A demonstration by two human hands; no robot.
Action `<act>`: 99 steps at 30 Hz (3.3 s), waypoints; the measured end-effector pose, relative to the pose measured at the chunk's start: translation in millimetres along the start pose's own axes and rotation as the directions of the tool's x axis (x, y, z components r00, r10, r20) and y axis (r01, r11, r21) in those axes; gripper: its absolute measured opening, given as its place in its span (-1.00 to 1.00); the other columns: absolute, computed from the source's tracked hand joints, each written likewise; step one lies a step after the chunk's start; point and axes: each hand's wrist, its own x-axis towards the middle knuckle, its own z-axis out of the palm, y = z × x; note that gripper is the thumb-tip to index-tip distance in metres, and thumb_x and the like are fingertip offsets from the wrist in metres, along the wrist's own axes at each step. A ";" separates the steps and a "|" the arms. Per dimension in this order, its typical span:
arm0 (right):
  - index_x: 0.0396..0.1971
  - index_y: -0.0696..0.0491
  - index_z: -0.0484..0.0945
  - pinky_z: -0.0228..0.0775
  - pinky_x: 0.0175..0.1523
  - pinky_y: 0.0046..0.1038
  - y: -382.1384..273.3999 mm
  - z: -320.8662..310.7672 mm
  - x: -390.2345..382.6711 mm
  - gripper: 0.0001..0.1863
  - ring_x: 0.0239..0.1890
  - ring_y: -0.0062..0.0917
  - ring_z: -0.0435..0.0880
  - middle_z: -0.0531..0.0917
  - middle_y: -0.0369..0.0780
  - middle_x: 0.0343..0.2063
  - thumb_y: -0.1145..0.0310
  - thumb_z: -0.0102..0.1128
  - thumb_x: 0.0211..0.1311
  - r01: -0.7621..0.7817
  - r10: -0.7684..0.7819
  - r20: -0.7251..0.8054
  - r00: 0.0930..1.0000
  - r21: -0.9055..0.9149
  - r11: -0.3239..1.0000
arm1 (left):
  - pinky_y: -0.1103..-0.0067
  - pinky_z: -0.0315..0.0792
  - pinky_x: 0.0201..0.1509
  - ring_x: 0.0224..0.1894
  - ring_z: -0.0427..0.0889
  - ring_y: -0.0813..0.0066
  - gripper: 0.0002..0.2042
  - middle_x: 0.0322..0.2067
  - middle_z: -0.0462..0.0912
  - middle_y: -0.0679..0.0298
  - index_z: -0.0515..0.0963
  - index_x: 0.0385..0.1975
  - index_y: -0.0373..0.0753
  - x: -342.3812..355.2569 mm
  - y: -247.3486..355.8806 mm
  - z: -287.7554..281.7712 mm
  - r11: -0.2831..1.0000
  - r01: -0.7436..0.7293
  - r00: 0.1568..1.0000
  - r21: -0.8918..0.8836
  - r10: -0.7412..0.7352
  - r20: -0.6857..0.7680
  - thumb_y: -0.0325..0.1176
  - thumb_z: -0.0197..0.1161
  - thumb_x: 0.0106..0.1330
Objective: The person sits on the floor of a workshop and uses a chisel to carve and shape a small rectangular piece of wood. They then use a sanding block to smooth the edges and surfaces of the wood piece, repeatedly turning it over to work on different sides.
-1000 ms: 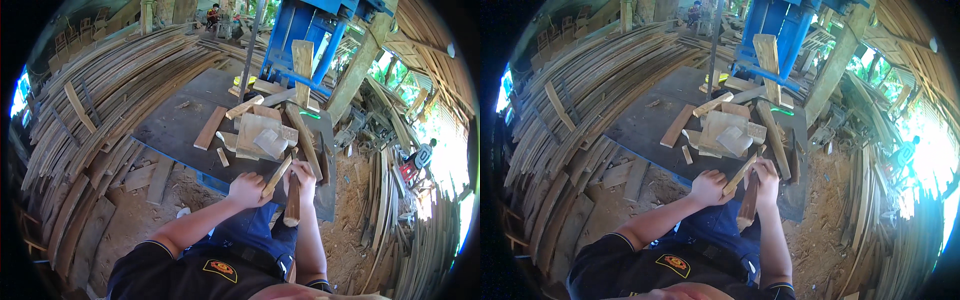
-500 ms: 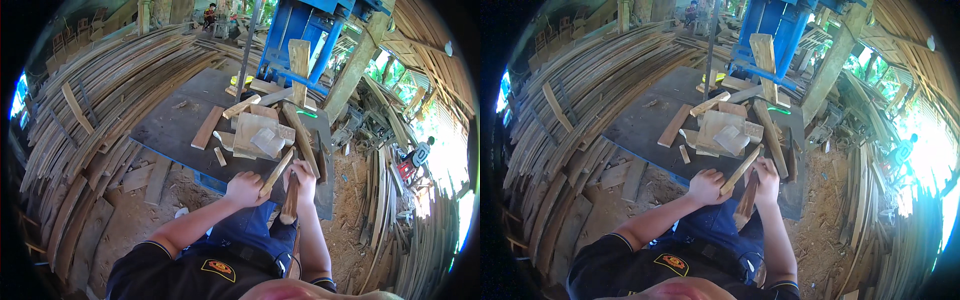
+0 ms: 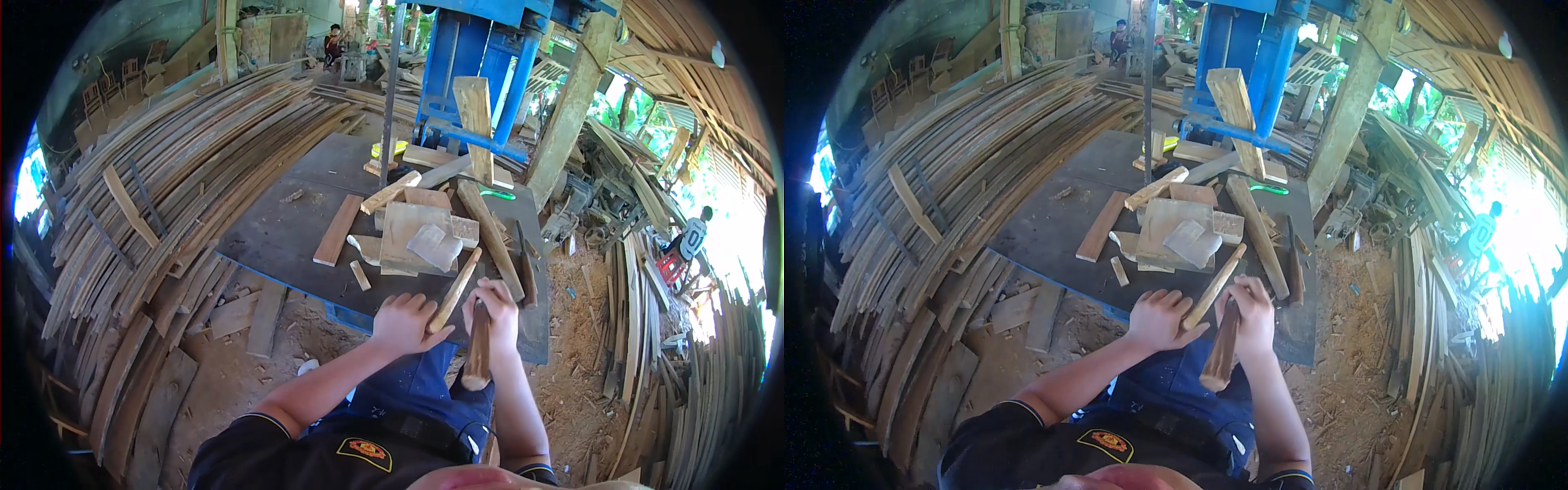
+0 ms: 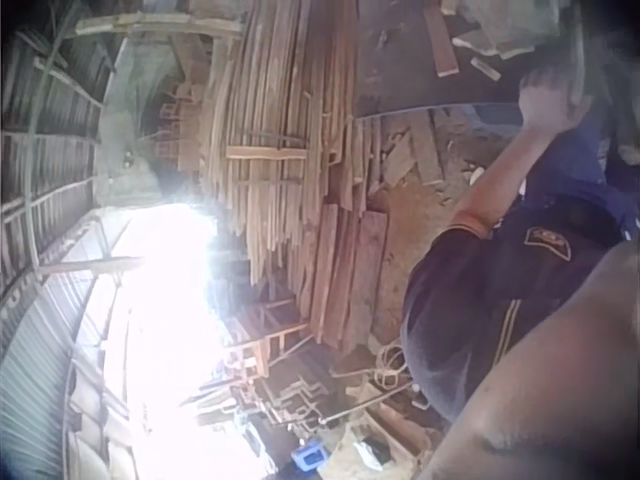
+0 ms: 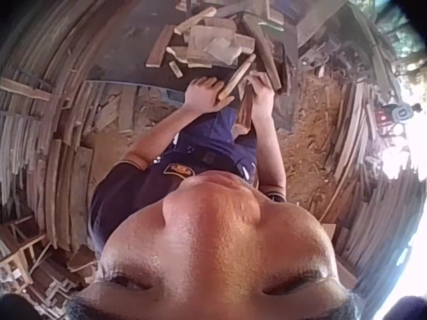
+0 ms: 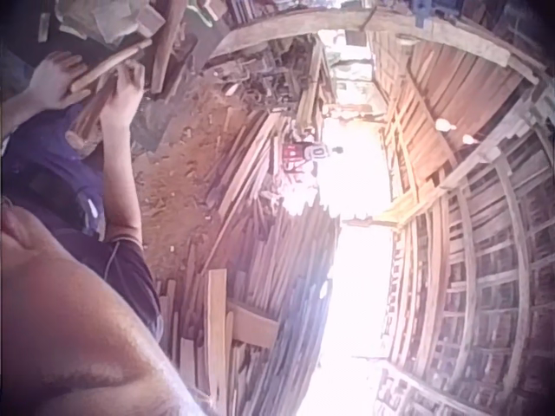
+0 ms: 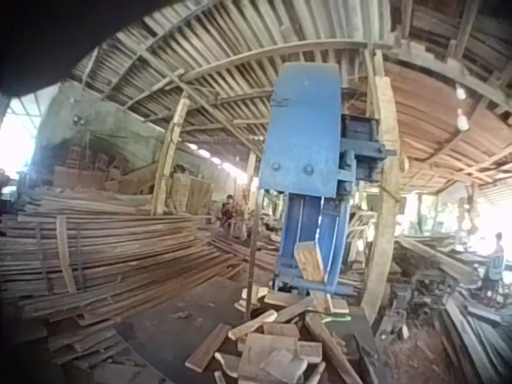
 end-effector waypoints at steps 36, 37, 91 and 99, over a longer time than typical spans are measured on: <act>-0.30 0.22 0.59 0.64 -0.05 -0.30 -89.3 -39.8 -44.3 -0.81 -0.05 -0.14 0.72 0.53 -0.07 -0.25 0.55 0.36 0.05 -0.021 0.004 0.154 0.988 0.109 0.994 | 0.30 0.34 -0.30 -0.35 0.53 0.24 -0.68 -0.49 0.39 0.31 0.42 -0.56 -0.14 7.5 9.6 4.3 0.987 0.115 0.987 -0.110 -0.102 0.122 -0.11 0.41 -0.07; -0.30 0.22 0.59 0.64 -0.06 -0.30 -86.7 -36.7 -43.6 -0.81 -0.05 -0.14 0.72 0.53 -0.07 -0.25 0.55 0.35 0.06 -0.003 -0.009 0.144 0.990 0.085 0.996 | 0.30 0.35 -0.30 -0.37 0.54 0.24 -0.66 -0.50 0.40 0.30 0.43 -0.58 -0.14 8.2 9.0 5.8 0.990 0.112 0.989 -0.089 -0.102 0.107 -0.07 0.41 -0.04; -0.39 0.17 0.58 0.57 -0.19 -0.26 -20.8 10.7 -8.2 -0.88 -0.26 -0.15 0.69 0.50 -0.09 -0.36 0.52 0.32 0.07 -0.037 0.036 0.036 0.999 0.036 0.999 | 0.27 0.35 -0.30 -0.38 0.54 0.21 -0.68 -0.52 0.42 0.28 0.39 -0.63 -0.14 7.6 6.5 12.4 0.996 0.081 0.991 -0.048 -0.075 0.115 -0.11 0.37 0.03; -0.43 0.14 0.58 0.57 -0.21 -0.24 -41.2 5.0 -24.7 -0.89 -0.36 -0.17 0.66 0.51 -0.12 -0.39 0.50 0.35 0.03 -0.065 0.070 -0.047 0.996 0.095 0.993 | 0.29 0.34 -0.34 -0.40 0.54 0.22 -0.64 -0.53 0.40 0.28 0.36 -0.64 -0.13 6.5 7.1 15.5 0.997 0.074 0.994 0.004 -0.074 0.075 -0.07 0.38 0.04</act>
